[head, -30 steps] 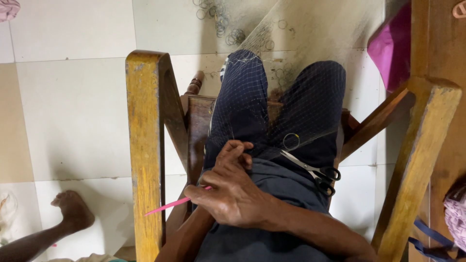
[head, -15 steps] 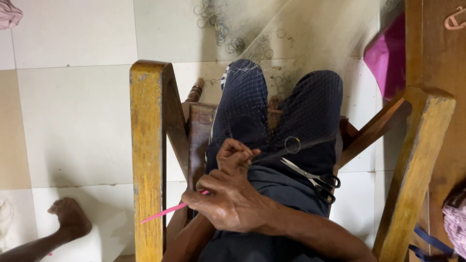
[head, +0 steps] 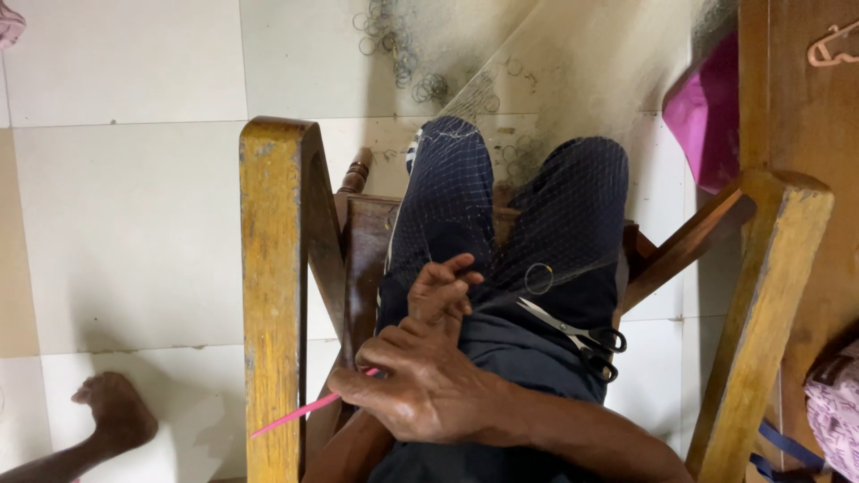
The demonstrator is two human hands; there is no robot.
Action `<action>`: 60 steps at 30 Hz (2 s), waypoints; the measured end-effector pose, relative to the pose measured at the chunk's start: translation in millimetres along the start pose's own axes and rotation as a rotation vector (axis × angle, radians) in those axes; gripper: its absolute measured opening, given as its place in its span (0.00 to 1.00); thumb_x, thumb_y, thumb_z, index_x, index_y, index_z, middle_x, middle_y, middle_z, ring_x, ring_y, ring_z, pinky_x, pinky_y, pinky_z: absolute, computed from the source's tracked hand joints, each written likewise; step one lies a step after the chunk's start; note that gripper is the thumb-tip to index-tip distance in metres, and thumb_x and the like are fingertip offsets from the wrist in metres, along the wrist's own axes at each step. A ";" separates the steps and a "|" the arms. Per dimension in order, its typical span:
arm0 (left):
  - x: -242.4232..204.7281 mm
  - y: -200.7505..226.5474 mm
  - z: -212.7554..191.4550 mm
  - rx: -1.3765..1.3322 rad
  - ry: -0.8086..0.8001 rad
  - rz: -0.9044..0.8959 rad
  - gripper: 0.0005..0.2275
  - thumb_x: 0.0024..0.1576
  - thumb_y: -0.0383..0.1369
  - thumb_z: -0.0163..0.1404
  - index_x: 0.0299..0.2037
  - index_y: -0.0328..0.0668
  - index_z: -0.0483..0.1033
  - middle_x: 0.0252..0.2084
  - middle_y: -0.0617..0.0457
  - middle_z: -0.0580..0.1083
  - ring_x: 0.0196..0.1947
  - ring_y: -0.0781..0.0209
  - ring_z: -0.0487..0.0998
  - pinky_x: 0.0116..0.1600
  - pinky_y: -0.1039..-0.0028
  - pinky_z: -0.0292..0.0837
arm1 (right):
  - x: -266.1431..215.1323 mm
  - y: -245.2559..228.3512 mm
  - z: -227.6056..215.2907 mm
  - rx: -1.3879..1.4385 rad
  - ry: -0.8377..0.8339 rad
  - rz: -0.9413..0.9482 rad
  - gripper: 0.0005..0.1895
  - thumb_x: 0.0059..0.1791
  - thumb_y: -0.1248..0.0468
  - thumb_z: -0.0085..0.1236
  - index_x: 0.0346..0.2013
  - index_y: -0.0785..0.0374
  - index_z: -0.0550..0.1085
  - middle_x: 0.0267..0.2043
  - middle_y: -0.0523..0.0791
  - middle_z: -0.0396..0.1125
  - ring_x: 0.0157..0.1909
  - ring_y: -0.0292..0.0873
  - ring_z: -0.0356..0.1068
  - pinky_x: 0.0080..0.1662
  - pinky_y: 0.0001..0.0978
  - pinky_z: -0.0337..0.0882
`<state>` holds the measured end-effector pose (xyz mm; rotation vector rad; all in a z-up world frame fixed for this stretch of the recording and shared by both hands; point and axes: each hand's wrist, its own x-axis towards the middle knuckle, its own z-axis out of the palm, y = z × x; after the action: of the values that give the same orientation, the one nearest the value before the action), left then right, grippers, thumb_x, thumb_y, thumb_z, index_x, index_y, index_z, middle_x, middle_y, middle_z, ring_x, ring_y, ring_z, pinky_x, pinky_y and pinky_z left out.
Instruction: Repairing a fishing net by attaching small rings using a shuttle tool and scissors
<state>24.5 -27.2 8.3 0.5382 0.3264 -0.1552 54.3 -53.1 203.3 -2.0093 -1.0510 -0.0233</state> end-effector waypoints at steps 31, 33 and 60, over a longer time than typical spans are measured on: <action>-2.4 -7.9 -17.7 0.122 -0.180 0.033 0.07 0.51 0.22 0.52 0.34 0.37 0.67 0.31 0.38 0.74 0.23 0.63 0.73 0.24 0.85 0.66 | 31.7 -14.7 -17.0 0.207 -0.087 0.118 0.04 0.49 0.72 0.46 0.32 0.64 0.70 0.20 0.45 0.55 0.21 0.42 0.54 0.27 0.35 0.54; 1.1 -1.5 -12.8 0.134 -0.149 0.023 0.06 0.49 0.20 0.52 0.33 0.35 0.68 0.29 0.38 0.74 0.22 0.63 0.72 0.23 0.85 0.65 | 11.4 13.8 -28.2 0.241 0.009 0.192 0.03 0.47 0.72 0.48 0.32 0.66 0.70 0.20 0.46 0.58 0.21 0.42 0.57 0.28 0.35 0.58; -17.8 14.4 -5.6 0.014 -0.146 -0.013 0.08 0.42 0.11 0.50 0.24 0.28 0.67 0.26 0.38 0.71 0.39 0.40 0.76 0.38 0.68 0.71 | -52.9 71.3 -56.5 -0.860 -0.623 0.488 0.07 0.42 0.66 0.45 0.24 0.54 0.73 0.33 0.46 0.66 0.32 0.47 0.66 0.32 0.35 0.60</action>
<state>9.7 -10.9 16.8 0.5351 0.1866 -0.2086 87.9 -147.7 172.1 -3.1474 -0.9576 0.5199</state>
